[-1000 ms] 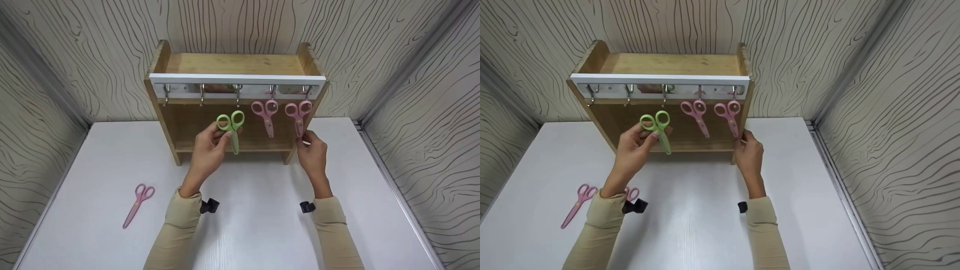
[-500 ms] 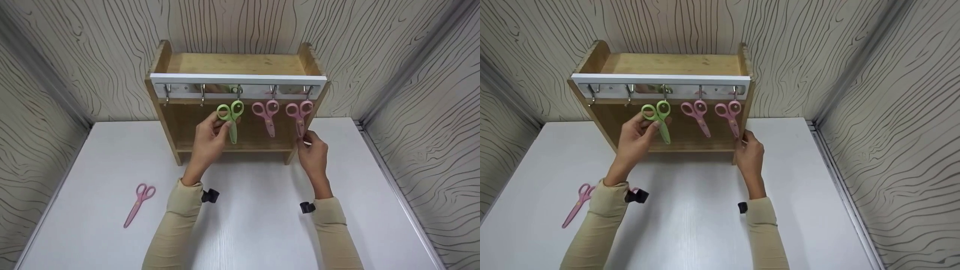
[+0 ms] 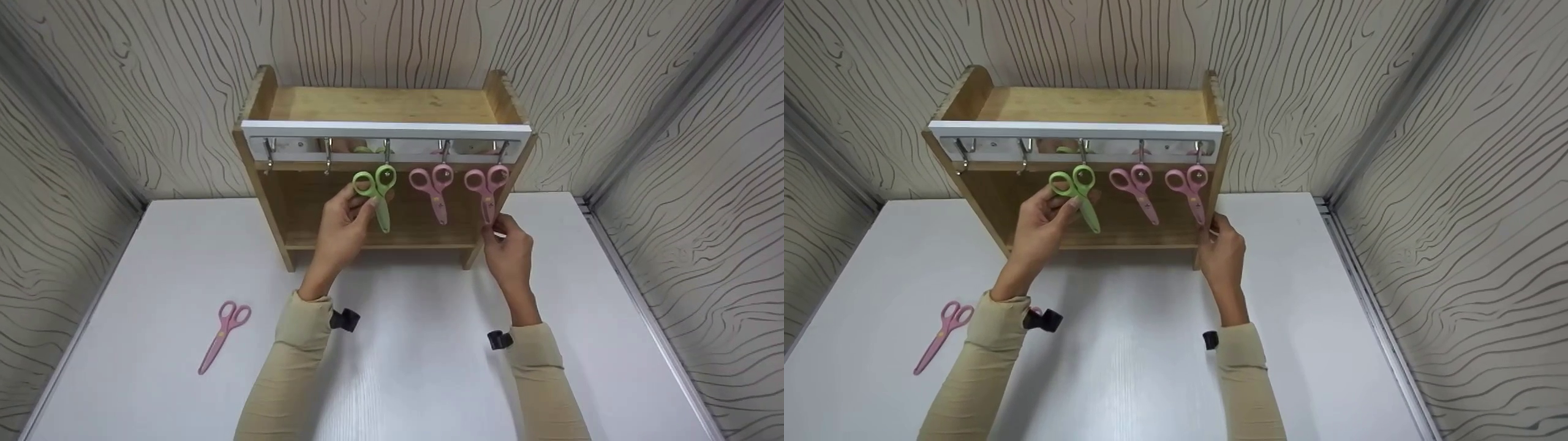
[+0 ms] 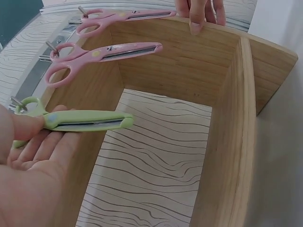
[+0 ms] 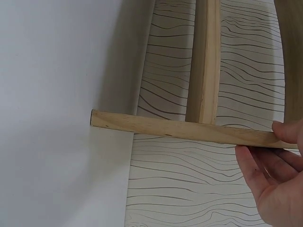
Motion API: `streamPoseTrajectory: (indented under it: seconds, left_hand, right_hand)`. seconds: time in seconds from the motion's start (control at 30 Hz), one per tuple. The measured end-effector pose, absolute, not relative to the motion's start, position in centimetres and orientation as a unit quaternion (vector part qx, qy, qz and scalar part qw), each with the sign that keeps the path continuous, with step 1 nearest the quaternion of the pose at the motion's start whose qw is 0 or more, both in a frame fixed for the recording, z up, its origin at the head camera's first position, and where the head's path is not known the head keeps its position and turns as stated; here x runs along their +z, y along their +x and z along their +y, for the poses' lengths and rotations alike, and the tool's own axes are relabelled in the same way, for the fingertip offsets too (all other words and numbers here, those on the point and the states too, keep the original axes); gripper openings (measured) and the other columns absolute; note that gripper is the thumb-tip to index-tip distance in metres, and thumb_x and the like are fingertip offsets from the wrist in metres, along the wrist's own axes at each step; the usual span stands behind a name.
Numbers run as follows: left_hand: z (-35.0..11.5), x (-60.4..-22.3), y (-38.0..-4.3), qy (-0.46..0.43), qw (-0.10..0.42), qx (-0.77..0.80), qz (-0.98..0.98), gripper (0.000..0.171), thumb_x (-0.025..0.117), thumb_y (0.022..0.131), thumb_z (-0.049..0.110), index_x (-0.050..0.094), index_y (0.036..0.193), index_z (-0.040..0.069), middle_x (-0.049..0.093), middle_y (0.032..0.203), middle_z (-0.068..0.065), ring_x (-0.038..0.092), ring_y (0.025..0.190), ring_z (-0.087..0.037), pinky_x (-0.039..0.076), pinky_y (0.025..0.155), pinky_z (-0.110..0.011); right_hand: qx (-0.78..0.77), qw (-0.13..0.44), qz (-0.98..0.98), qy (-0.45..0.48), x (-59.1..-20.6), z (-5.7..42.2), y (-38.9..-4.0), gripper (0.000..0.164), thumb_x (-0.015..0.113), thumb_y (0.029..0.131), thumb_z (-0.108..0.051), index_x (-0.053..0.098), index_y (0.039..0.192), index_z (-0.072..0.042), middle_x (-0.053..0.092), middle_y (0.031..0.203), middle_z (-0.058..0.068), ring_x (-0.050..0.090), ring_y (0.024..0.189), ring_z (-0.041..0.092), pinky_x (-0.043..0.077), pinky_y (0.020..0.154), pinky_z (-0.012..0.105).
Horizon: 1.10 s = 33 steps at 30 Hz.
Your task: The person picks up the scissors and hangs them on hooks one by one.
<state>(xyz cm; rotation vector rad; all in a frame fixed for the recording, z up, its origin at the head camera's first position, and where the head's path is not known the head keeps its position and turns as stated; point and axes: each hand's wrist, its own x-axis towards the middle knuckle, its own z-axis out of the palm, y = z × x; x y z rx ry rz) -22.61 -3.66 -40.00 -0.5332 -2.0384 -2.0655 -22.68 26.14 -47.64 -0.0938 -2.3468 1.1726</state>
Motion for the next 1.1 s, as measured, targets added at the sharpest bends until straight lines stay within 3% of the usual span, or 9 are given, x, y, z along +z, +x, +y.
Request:
streamPoseTrajectory:
  seconds: [0.4,0.73,1.1]
  left_hand:
    - [-4.0,-39.9,-22.6,-0.155,0.103,-0.693,-0.697,0.032,0.061,0.103,-0.003,0.061,0.134,-0.009,0.071,0.131,-0.026,0.072,0.122,-0.033,0.062,0.095,-0.023]
    - [-4.5,-40.2,-22.6,-0.146,0.089,-0.699,-0.695,0.032,0.064,0.103,0.002,0.063,0.134,-0.004,0.07,0.131,-0.022,0.073,0.12,-0.034,0.063,0.1,-0.032]
    - [-6.7,-41.8,-20.8,-0.135,0.083,-0.612,-0.775,0.044,0.075,0.099,0.022,0.065,0.139,0.004,0.075,0.121,-0.013,0.075,0.112,-0.025,0.062,0.101,-0.047]
  right_hand:
    - [0.436,0.253,-0.863,-0.035,-47.7,26.1,-22.7,0.026,0.062,0.101,-0.004,0.069,0.123,0.007,0.077,0.115,0.027,0.077,0.106,0.038,0.066,0.087,0.051]
    - [0.43,0.256,-0.865,-0.036,-47.8,26.2,-22.7,0.025,0.062,0.101,-0.004,0.07,0.123,0.006,0.077,0.116,0.027,0.077,0.105,0.039,0.066,0.087,0.05]
    - [0.44,0.243,-0.864,-0.034,-47.5,26.2,-22.6,0.026,0.062,0.103,-0.008,0.069,0.124,0.007,0.076,0.115,0.026,0.077,0.107,0.037,0.066,0.089,0.049]
